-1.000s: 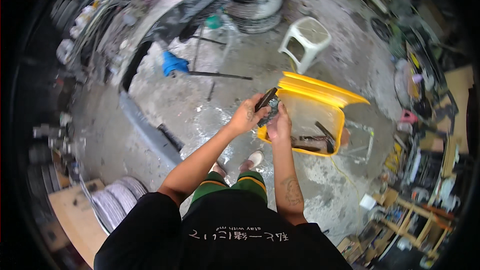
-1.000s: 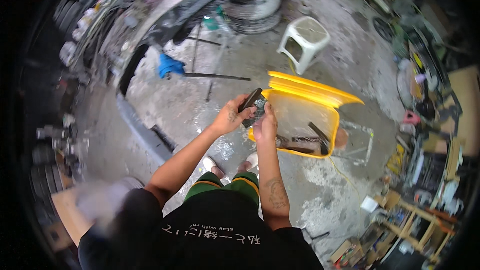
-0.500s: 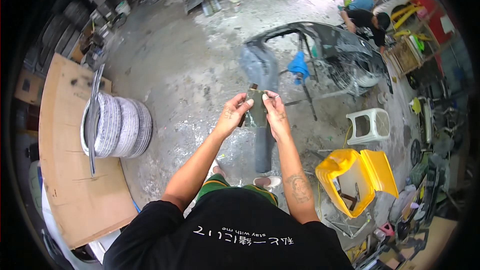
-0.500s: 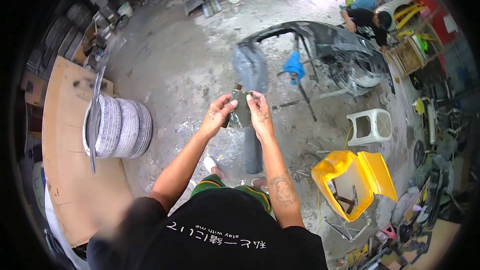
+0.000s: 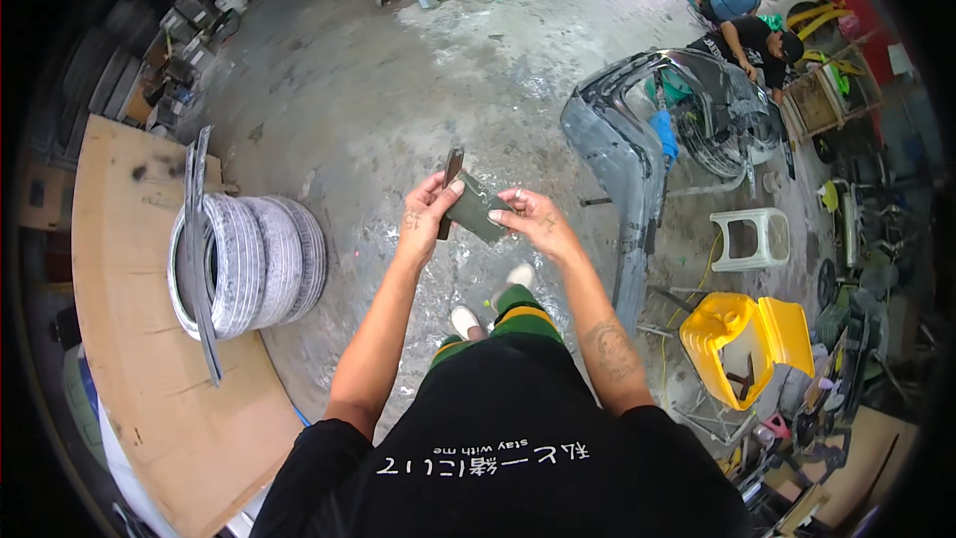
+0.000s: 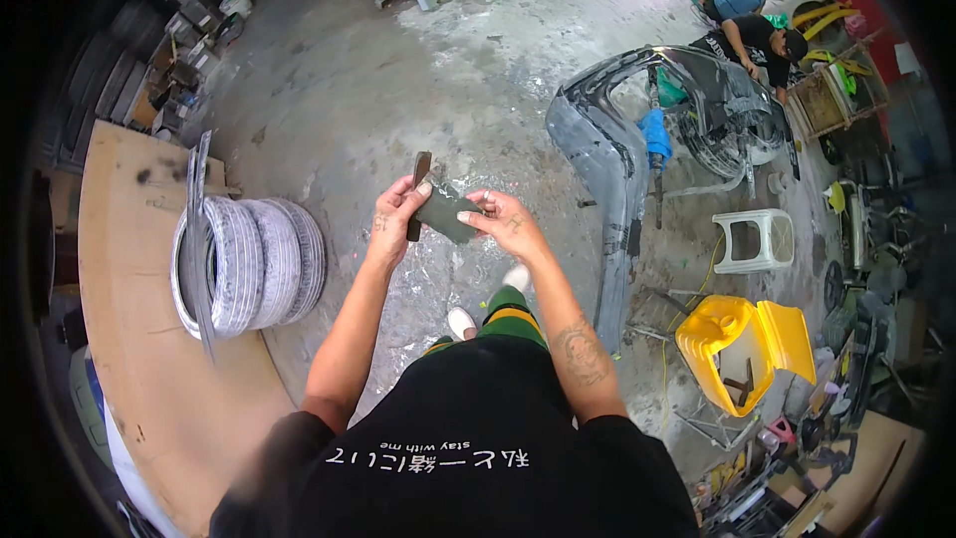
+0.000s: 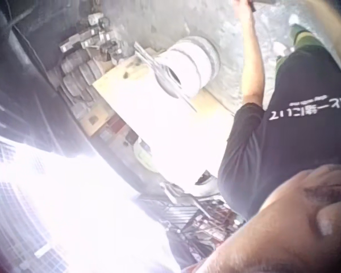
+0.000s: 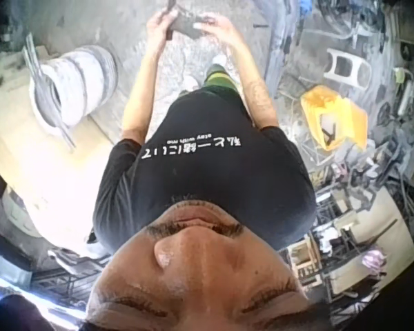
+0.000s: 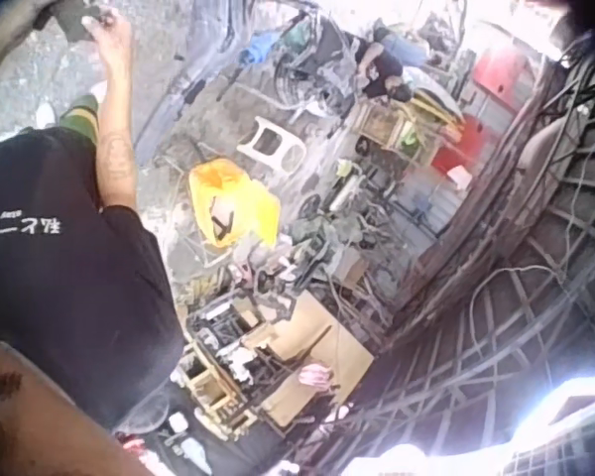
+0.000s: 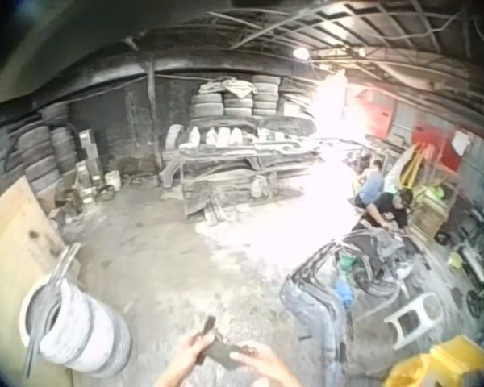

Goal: Sanding and preparing a car bumper for repair or refinishing using sanding blocks.

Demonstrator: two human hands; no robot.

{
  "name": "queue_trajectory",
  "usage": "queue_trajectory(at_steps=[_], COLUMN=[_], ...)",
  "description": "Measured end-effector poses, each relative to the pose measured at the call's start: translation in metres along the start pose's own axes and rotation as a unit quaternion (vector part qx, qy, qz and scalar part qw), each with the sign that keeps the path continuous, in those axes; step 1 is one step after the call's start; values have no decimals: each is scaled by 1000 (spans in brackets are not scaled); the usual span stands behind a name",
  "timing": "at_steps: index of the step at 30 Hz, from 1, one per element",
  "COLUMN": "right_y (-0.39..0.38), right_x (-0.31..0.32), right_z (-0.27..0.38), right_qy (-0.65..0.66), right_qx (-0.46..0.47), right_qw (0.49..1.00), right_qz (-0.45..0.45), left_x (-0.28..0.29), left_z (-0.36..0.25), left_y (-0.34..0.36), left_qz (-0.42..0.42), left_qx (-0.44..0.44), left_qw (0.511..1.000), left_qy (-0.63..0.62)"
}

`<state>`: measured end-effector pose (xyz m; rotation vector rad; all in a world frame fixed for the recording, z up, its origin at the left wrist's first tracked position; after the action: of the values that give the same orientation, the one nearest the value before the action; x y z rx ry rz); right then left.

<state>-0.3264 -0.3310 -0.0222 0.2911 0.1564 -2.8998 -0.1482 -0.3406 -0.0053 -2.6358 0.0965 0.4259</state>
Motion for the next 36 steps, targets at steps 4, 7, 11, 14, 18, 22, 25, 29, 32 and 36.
queue_trajectory(at_steps=[4,7,11,14,18,22,25,29,32,36], right_y=[48,77,129,172,216,240,264,306,330,350], right_x=[16,10,-4,19,74,123,146,182,195,221], right_z=[13,-21,-21,-11,-1,31,49,36,48,78], right_qy=[-312,-13,188,197,126,222,233,184,194,195], right_qx=[122,9,-10,23,27,28,39,86,83,135], right_qw=[936,994,978,976,981,949,938,940,924,857], right_qz=[-112,-104,-90,-91,-147,-224,-254,-274,-319,-457], left_x=[21,19,-3,-15,-36,-55,-92,-151,-168,-203], left_z=[-28,-28,-38,-61,-101,-133,-137,-148,-161,-184], left_y=[40,85,129,170,225,290,333,373,417,461], left_qz=[-59,-32,-32,-14,-18,-9,106,192,218,329], left_qx=[-34,14,65,29,32,23,58,16,40,70], left_qw=[998,996,994,999,994,991,958,930,933,901], left_qy=[17,-86,-78,-23,104,131,261,312,282,273])
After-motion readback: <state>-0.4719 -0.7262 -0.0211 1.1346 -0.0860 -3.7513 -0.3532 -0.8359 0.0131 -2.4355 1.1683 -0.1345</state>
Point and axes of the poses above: each hand's wrist, its own y-axis towards the middle knuckle, its own x-axis out of the back of the hand, z = x × y, the point moved 9 cm from there along y, towards the middle knuckle, and after that the axes turned 13 degrees about x, right-handed, at the moved point
